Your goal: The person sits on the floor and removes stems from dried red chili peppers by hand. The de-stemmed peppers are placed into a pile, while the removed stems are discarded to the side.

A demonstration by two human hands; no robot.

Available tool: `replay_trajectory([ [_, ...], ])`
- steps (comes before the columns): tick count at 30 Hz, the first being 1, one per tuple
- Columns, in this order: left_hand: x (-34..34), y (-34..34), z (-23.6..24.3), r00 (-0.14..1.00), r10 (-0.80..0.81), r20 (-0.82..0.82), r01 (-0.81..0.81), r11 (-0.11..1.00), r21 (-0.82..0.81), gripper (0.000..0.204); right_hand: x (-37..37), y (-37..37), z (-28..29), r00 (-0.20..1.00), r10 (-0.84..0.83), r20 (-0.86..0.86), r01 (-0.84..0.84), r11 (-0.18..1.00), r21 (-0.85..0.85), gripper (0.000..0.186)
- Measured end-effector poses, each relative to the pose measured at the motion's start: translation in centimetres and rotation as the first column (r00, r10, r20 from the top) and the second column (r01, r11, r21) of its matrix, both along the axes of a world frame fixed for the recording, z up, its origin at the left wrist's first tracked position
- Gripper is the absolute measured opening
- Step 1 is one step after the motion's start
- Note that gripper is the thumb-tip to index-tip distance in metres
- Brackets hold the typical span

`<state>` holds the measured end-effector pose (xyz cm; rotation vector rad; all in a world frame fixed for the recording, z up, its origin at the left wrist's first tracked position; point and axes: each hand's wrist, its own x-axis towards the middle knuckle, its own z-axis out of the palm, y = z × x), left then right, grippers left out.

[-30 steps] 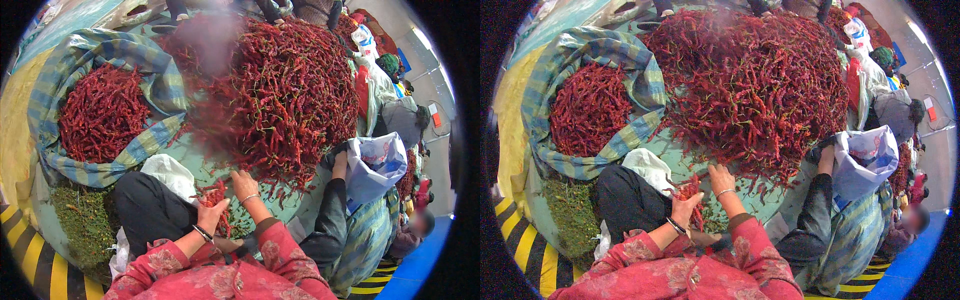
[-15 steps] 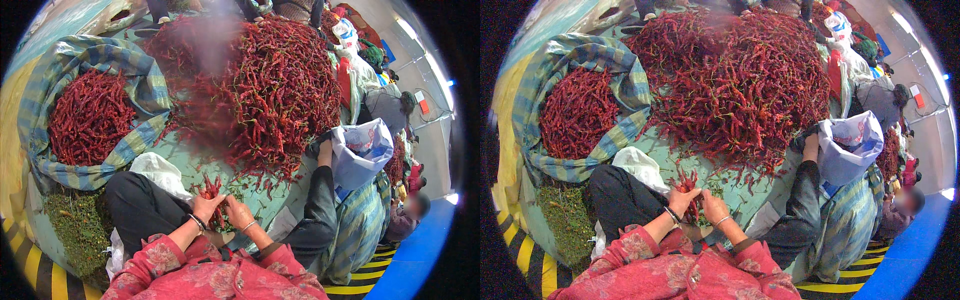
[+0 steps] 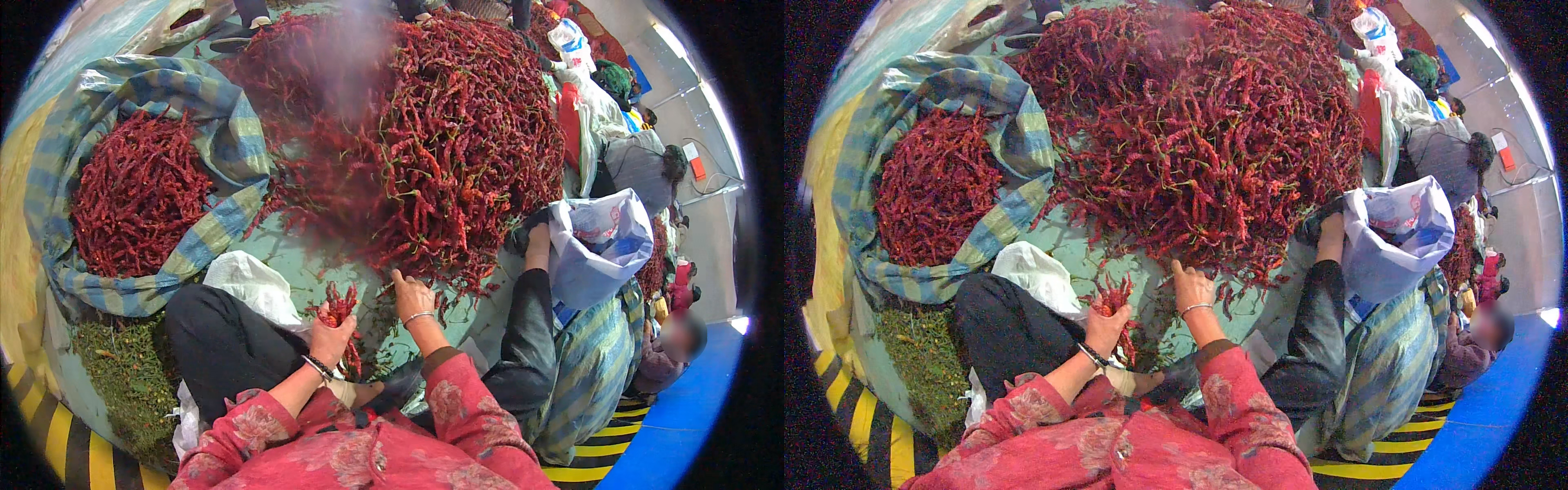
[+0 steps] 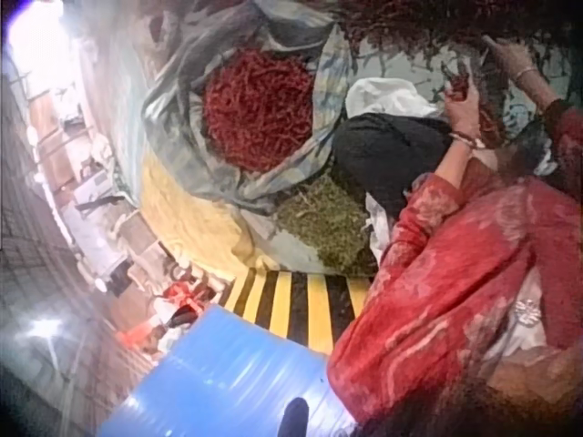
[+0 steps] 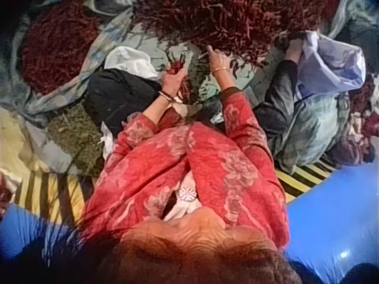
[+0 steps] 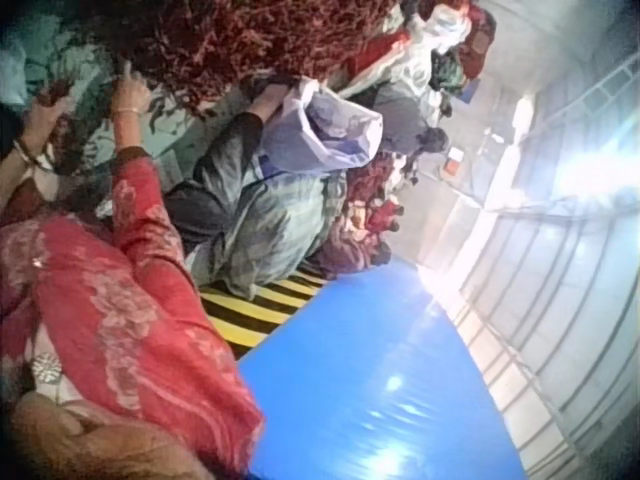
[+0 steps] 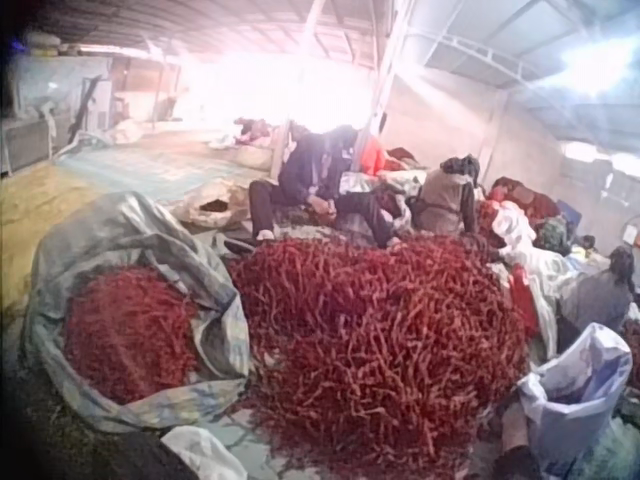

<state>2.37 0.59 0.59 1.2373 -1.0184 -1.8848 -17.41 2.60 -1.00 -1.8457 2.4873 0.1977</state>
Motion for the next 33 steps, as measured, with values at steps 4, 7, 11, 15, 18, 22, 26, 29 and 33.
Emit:
replay_trajectory([
  [4, -0.2, -0.4, 0.0, 0.995, 0.077, 0.065, -0.077, 0.997, -0.003, 0.013, 1.3, 0.2, -0.5, 0.998, 0.069, 0.016, -0.068, 0.997, -0.038, 0.014],
  [7, -0.4, -0.6, -0.2, 0.990, 0.136, 0.027, -0.136, 0.991, -0.006, 0.014, 4.2, 0.9, 0.5, 0.979, 0.162, 0.126, -0.154, 0.985, -0.076, 0.016],
  [11, 0.1, -0.9, -0.7, 0.981, 0.191, 0.036, -0.192, 0.981, 0.020, 0.011, 5.9, 2.9, 0.4, 0.949, 0.201, 0.241, -0.178, 0.977, -0.114, 0.020],
  [15, 0.5, -1.1, 0.2, 0.967, 0.243, 0.081, -0.245, 0.970, 0.006, 0.010, 4.6, 4.2, 3.8, 0.908, 0.041, 0.417, 0.033, 0.985, -0.169, 0.029],
  [18, 0.6, -0.9, 0.4, 0.964, 0.218, 0.150, -0.224, 0.974, 0.023, 0.015, 1.2, 4.4, 4.8, 0.909, -0.119, 0.399, 0.201, 0.964, -0.173, 0.031],
  [22, 0.1, -0.8, 1.2, 0.968, 0.181, 0.173, -0.192, 0.980, 0.049, 0.021, -0.7, 2.5, 2.9, 0.971, -0.063, 0.231, 0.101, 0.983, -0.155, 0.033],
  [26, 0.1, -0.8, 1.2, 0.980, 0.171, 0.104, -0.176, 0.983, 0.045, 0.014, -1.5, 2.7, 0.6, 0.989, -0.033, 0.146, 0.040, 0.998, -0.047, 0.023],
  [29, 0.6, -0.7, 0.2, 0.985, 0.143, 0.096, -0.156, 0.978, 0.139, 0.016, -1.0, 3.2, 2.4, 0.925, -0.115, 0.362, 0.197, 0.960, -0.198, 0.016],
  [33, -0.4, -0.3, 2.0, 0.993, -0.011, -0.114, 0.033, 0.979, 0.201, 0.023, 1.5, 4.9, 3.9, 0.875, -0.021, 0.484, 0.118, 0.978, -0.170, 0.012],
])
